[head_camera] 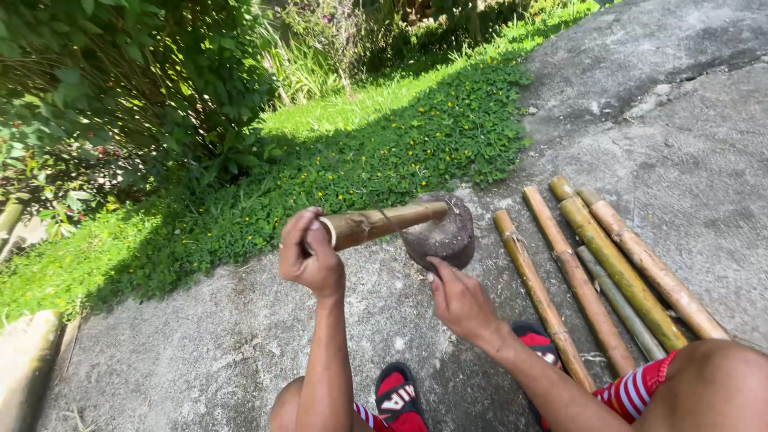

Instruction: Scraping the outer layer of a bamboo pole with a machete.

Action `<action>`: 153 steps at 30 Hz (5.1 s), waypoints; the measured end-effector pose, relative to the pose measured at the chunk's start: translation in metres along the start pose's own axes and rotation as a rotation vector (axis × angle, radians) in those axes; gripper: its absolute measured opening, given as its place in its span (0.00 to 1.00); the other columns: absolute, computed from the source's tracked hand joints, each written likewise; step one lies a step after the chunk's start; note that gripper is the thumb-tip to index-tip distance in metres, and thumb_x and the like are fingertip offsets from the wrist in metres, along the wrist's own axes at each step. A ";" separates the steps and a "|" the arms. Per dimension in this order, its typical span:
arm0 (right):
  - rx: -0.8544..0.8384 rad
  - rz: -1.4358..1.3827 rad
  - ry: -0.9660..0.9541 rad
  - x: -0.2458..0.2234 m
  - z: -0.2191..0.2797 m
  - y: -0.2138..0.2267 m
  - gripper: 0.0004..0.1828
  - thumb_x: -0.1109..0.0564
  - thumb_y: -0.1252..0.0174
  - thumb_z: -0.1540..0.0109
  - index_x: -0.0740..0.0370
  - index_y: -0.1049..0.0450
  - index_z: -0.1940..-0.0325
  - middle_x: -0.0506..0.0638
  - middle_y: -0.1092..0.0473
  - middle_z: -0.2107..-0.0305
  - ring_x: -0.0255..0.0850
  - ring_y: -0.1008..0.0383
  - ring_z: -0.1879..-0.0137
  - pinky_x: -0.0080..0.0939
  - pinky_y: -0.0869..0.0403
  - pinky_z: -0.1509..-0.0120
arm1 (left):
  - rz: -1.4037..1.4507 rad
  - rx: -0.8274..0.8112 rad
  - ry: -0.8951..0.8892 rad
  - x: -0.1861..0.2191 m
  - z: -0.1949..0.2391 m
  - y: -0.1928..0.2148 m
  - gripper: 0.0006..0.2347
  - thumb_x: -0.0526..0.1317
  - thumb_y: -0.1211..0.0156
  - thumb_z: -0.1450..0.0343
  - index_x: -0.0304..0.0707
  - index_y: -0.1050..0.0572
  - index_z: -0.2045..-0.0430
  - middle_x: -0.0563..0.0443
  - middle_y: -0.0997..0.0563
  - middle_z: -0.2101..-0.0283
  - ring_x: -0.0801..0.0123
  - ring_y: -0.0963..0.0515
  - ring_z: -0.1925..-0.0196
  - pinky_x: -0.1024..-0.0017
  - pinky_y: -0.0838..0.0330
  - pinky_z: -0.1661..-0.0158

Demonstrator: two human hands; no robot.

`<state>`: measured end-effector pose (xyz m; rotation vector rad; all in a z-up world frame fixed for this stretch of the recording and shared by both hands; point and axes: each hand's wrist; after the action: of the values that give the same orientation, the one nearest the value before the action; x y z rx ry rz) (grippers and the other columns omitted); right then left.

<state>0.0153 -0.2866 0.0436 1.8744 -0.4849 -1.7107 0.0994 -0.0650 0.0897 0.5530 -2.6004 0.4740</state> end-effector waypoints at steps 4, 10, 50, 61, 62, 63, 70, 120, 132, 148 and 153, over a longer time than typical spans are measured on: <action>0.327 0.114 0.460 -0.018 -0.005 -0.017 0.19 0.57 0.48 0.34 0.72 0.32 0.42 0.65 0.24 0.67 0.60 0.21 0.69 0.54 0.22 0.68 | -0.084 0.039 0.102 0.006 0.020 -0.006 0.21 0.49 0.39 0.26 0.25 0.26 0.48 0.41 0.16 0.56 0.60 0.16 0.53 0.64 0.21 0.47; 0.287 0.145 0.317 -0.029 -0.017 -0.016 0.16 0.57 0.46 0.35 0.70 0.29 0.46 0.66 0.23 0.70 0.65 0.22 0.69 0.60 0.24 0.67 | -0.075 0.068 0.008 0.008 0.033 -0.006 0.22 0.60 0.44 0.25 0.37 0.30 0.55 0.49 0.29 0.49 0.66 0.27 0.45 0.64 0.29 0.41; 0.154 0.110 0.357 -0.006 -0.048 -0.045 0.15 0.59 0.50 0.35 0.72 0.31 0.47 0.65 0.23 0.68 0.59 0.19 0.68 0.55 0.21 0.67 | 0.036 0.185 0.085 0.008 0.029 -0.007 0.20 0.52 0.41 0.25 0.31 0.32 0.55 0.42 0.27 0.54 0.62 0.26 0.52 0.59 0.29 0.43; 0.047 0.023 0.210 -0.050 0.005 -0.015 0.17 0.58 0.47 0.35 0.69 0.30 0.44 0.63 0.23 0.73 0.57 0.19 0.70 0.56 0.22 0.68 | 0.053 0.164 0.182 0.022 0.059 -0.002 0.22 0.55 0.42 0.25 0.32 0.35 0.54 0.42 0.30 0.50 0.62 0.29 0.51 0.60 0.31 0.46; 0.149 0.024 0.338 -0.057 0.015 -0.013 0.17 0.59 0.45 0.37 0.69 0.29 0.46 0.63 0.23 0.72 0.59 0.20 0.70 0.57 0.22 0.67 | -0.059 0.131 0.152 0.019 0.067 0.003 0.24 0.57 0.43 0.25 0.32 0.34 0.53 0.43 0.31 0.49 0.62 0.29 0.48 0.61 0.31 0.44; 0.251 0.025 0.466 -0.064 0.025 -0.012 0.16 0.60 0.42 0.39 0.70 0.28 0.48 0.64 0.22 0.70 0.60 0.20 0.69 0.57 0.21 0.66 | -0.171 0.097 0.121 0.016 0.075 0.009 0.26 0.60 0.43 0.26 0.32 0.33 0.53 0.44 0.31 0.48 0.63 0.29 0.46 0.61 0.32 0.42; 0.228 0.016 0.444 -0.050 0.035 -0.025 0.15 0.62 0.42 0.40 0.68 0.27 0.49 0.63 0.22 0.71 0.59 0.20 0.69 0.56 0.21 0.65 | -0.181 0.068 0.112 0.032 0.077 0.010 0.25 0.60 0.43 0.25 0.34 0.35 0.53 0.45 0.32 0.47 0.62 0.28 0.44 0.60 0.32 0.39; 0.193 0.146 0.284 -0.028 0.006 -0.017 0.14 0.59 0.43 0.38 0.69 0.28 0.50 0.63 0.24 0.75 0.62 0.22 0.72 0.58 0.24 0.70 | 0.027 0.140 0.135 0.040 0.055 -0.009 0.19 0.49 0.38 0.28 0.32 0.33 0.55 0.43 0.30 0.51 0.62 0.27 0.50 0.62 0.29 0.45; 0.183 0.184 0.314 -0.016 0.015 -0.020 0.15 0.61 0.45 0.41 0.71 0.28 0.51 0.63 0.24 0.77 0.60 0.21 0.76 0.57 0.24 0.74 | 0.066 0.107 0.153 0.037 0.061 -0.002 0.16 0.47 0.39 0.28 0.34 0.33 0.58 0.45 0.30 0.54 0.63 0.28 0.53 0.60 0.28 0.47; 0.244 0.097 0.415 0.015 -0.013 -0.032 0.12 0.59 0.48 0.39 0.68 0.30 0.54 0.64 0.24 0.78 0.63 0.22 0.73 0.60 0.24 0.70 | 0.139 0.102 0.162 0.037 0.059 -0.003 0.16 0.44 0.38 0.29 0.33 0.34 0.57 0.41 0.30 0.55 0.60 0.27 0.52 0.60 0.26 0.49; -0.095 0.162 -0.040 0.040 -0.041 -0.032 0.09 0.58 0.54 0.29 0.67 0.33 0.51 0.64 0.26 0.73 0.57 0.19 0.73 0.58 0.22 0.73 | 0.168 0.129 0.116 0.025 0.059 0.000 0.15 0.44 0.39 0.29 0.32 0.34 0.56 0.41 0.29 0.55 0.63 0.28 0.53 0.61 0.28 0.47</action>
<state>0.0577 -0.2794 -0.0054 1.6891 -0.5464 -1.6380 0.0590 -0.0968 0.0521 0.3379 -2.5285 0.7111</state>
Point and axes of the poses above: each hand's wrist, its own z-axis away from the middle knuckle, its own y-axis out of the back of the hand, x = y × z
